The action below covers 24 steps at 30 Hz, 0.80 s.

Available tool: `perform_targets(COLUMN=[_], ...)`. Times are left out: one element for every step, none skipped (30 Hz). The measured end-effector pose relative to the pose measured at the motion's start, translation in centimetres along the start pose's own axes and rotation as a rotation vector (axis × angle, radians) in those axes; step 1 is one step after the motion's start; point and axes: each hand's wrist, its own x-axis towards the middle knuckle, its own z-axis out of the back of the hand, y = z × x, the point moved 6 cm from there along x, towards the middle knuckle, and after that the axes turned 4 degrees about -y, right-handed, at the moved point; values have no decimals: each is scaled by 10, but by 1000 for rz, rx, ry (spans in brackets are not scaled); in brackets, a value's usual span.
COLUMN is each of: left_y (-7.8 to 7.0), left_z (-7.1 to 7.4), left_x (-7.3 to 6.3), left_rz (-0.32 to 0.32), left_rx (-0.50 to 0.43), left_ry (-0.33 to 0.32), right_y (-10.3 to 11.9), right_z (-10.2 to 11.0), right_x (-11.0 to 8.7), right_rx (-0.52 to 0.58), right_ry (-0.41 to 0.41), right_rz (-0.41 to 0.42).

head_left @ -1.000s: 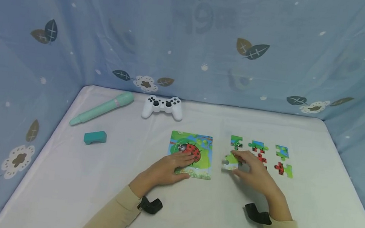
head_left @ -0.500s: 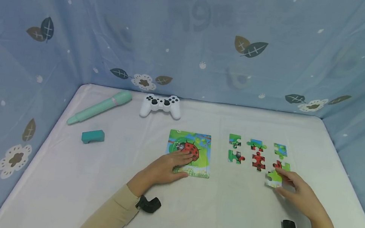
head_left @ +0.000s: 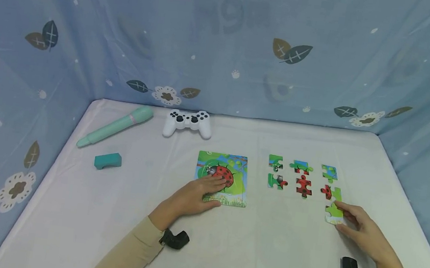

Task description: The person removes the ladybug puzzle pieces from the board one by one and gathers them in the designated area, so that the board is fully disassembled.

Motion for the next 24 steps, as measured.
perform_targets(left_y=[0, -1, -1, -1, -1, -1, -1, 0, 0, 0, 0, 0, 0, 0, -1, -1, -2, -2, -3, -3, -4, -4, -5, -5], left_z=[1, 2, 2, 3, 3, 3, 3, 3, 3, 3, 3, 3, 3, 3, 4, 4, 4, 4, 4, 4, 4, 4, 4, 4], left_x=[0, 0, 0, 0, 0, 0, 0, 0, 0, 0, -1, -1, -1, -1, -1, -1, -2, -2, -2, -2, -2, -2, -2, -2], left_rz=[-6, -13, -16, -17, -19, -22, -21, -21, -20, -20, -23, -23, -22, -24, -24, -24, -25, -25, -25, -26, -28, -30, -33, -39], left_rx=[0, 2, 5, 7, 8, 9, 12, 15, 16, 17, 19, 19, 21, 23, 22, 24, 23, 26, 29, 31, 34, 40, 45, 50], left_ry=[-4, -7, -11, -14, -17, -19, -19, -19, -18, -18, -18, -18, -19, -20, -22, -23, -24, -23, -23, -23, -24, -26, -29, -36], right_y=[1, 1, 2, 2, 2, 2, 2, 2, 2, 2, 1, 1, 1, 0, 0, 0, 0, 0, 1, 2, 4, 6, 9, 13], right_z=[0, 0, -1, -1, -1, -2, -2, -3, -3, -3, -3, -3, -2, -2, -2, -1, -1, -1, 0, 1, 1, 2, 2, 3], right_x=[0, 1, 1, 1, 1, 1, 1, 1, 1, 1, 1, 1, 1, 1, 1, 1, 0, 0, 0, -1, -1, -1, 0, 0], right_rx=[3, 2, 0, 2, -1, -3, -4, -7, -7, -6, -6, -3, 5, 8, 16, 21, 23, 24, 21, 15, 12, 4, 2, 3], right_ry=[-5, -10, -12, -14, -15, -15, -13, -12, -12, -14, -16, -19, -21, -26, -28, -27, -28, -32, -37, -44, -51, -58, -68, -74], right_rz=[10, 18, 23, 28, 31, 31, 34, 33, 32, 33, 34, 37, 41, 39, 42, 41, 37, 37, 33, 29, 33, 35, 43, 52])
